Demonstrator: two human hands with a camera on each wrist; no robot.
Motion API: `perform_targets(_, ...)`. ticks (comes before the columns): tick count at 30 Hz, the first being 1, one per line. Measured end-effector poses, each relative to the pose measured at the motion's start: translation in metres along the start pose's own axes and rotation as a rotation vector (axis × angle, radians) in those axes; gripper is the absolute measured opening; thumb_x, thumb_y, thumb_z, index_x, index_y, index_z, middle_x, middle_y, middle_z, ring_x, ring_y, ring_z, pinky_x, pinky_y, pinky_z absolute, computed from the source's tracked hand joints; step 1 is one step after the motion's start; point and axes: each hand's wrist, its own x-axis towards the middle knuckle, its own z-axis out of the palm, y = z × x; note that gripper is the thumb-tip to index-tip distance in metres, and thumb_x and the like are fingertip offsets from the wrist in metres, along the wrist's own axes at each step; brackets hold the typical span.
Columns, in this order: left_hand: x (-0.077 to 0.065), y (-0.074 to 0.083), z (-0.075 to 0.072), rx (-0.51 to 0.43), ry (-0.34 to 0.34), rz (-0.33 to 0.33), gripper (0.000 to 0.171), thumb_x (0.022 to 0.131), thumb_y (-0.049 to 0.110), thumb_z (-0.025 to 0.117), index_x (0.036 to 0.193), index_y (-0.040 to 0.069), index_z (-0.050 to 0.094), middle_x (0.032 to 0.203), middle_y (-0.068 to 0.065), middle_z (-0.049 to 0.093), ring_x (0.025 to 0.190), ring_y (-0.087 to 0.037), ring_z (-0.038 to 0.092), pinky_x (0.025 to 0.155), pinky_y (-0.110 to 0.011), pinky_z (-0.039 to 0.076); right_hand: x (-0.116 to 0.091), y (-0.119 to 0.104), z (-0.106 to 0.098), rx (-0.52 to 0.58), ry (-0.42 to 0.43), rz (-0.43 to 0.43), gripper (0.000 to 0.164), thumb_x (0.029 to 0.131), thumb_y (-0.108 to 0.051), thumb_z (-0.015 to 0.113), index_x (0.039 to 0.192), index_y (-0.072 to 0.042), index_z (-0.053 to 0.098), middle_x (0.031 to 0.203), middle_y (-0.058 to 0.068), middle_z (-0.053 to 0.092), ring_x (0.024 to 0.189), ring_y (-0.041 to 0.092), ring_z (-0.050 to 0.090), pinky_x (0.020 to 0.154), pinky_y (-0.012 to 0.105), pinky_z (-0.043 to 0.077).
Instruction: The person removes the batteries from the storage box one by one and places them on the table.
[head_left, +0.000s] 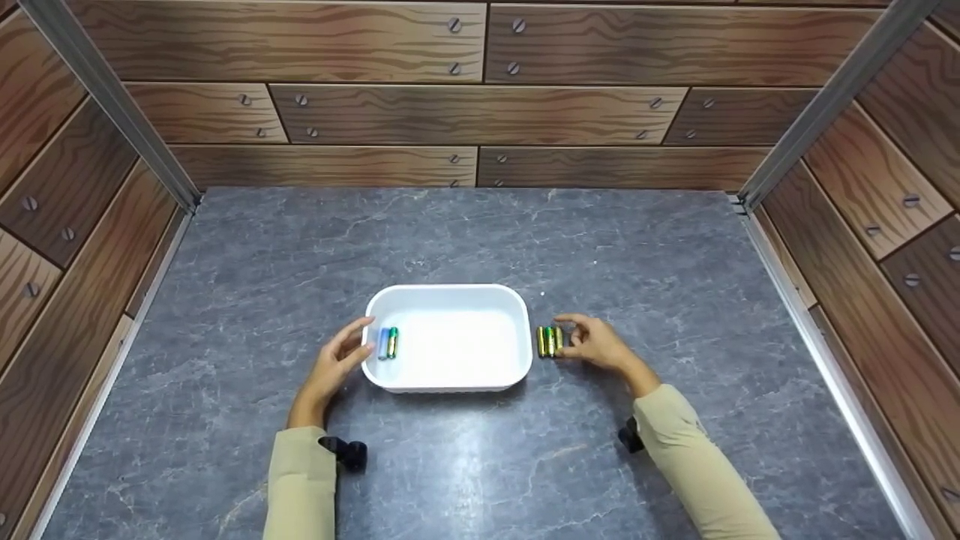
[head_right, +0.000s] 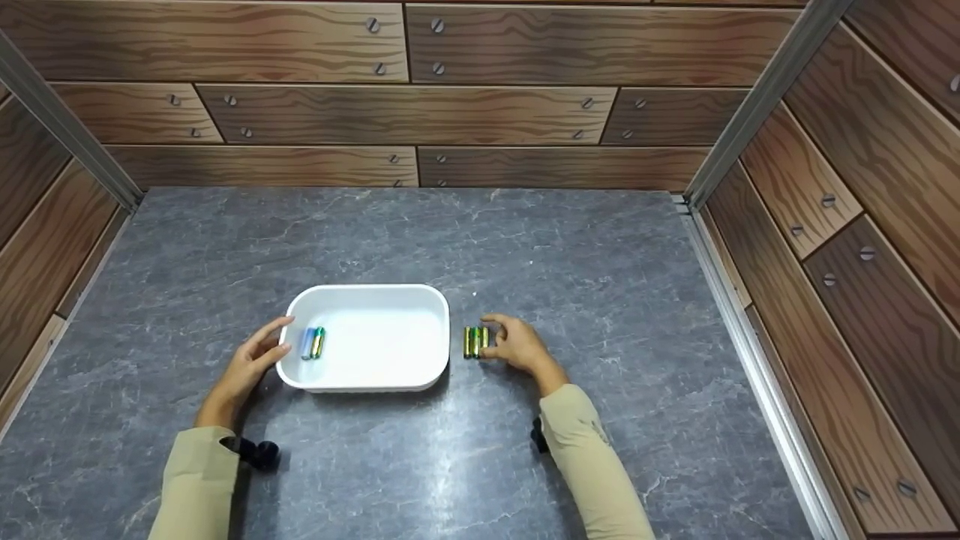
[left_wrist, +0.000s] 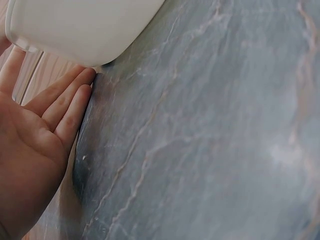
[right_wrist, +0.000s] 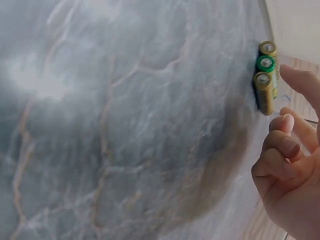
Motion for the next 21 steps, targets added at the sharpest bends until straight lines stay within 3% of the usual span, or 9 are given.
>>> perform_targets(4, -0.001, 0.001, 0.000, 0.006, -0.010, 0.008, 0.049, 0.093, 0.004, 0.059, 0.141, 0.005, 0.047, 0.136, -0.027, 0.055, 0.123, -0.037, 0.057, 0.087, -0.015, 0.048, -0.001, -0.008, 0.001, 0.000, 0.033, 0.002, 0.048, 0.079, -0.006, 0.074, 0.123, 0.006, 0.059, 0.064, -0.005, 0.046, 0.057, 0.006, 0.041, 0.053, 0.017, 0.034)
perform_targets(10, -0.001, 0.000, 0.000, -0.009, -0.002, 0.028, 0.049, 0.093, 0.001, 0.059, 0.140, 0.002, 0.048, 0.135, -0.029, 0.056, 0.120, -0.034, 0.059, 0.086, -0.016, 0.049, -0.001, -0.022, 0.005, 0.012, 0.079, -0.021, 0.039, 0.081, -0.005, 0.072, 0.117, 0.006, 0.062, 0.067, -0.003, 0.049, 0.058, 0.004, 0.042, 0.054, 0.017, 0.035)
perform_targets(21, 0.000, 0.001, 0.001, -0.007, 0.005, 0.037, 0.049, 0.092, 0.000, 0.059, 0.139, 0.000, 0.048, 0.135, -0.030, 0.055, 0.123, -0.038, 0.057, 0.087, -0.016, 0.048, 0.000, -0.054, 0.013, 0.023, 0.073, -0.110, 0.031, 0.086, -0.006, 0.069, 0.115, 0.004, 0.064, 0.069, 0.007, 0.057, 0.057, 0.002, 0.043, 0.054, 0.017, 0.038)
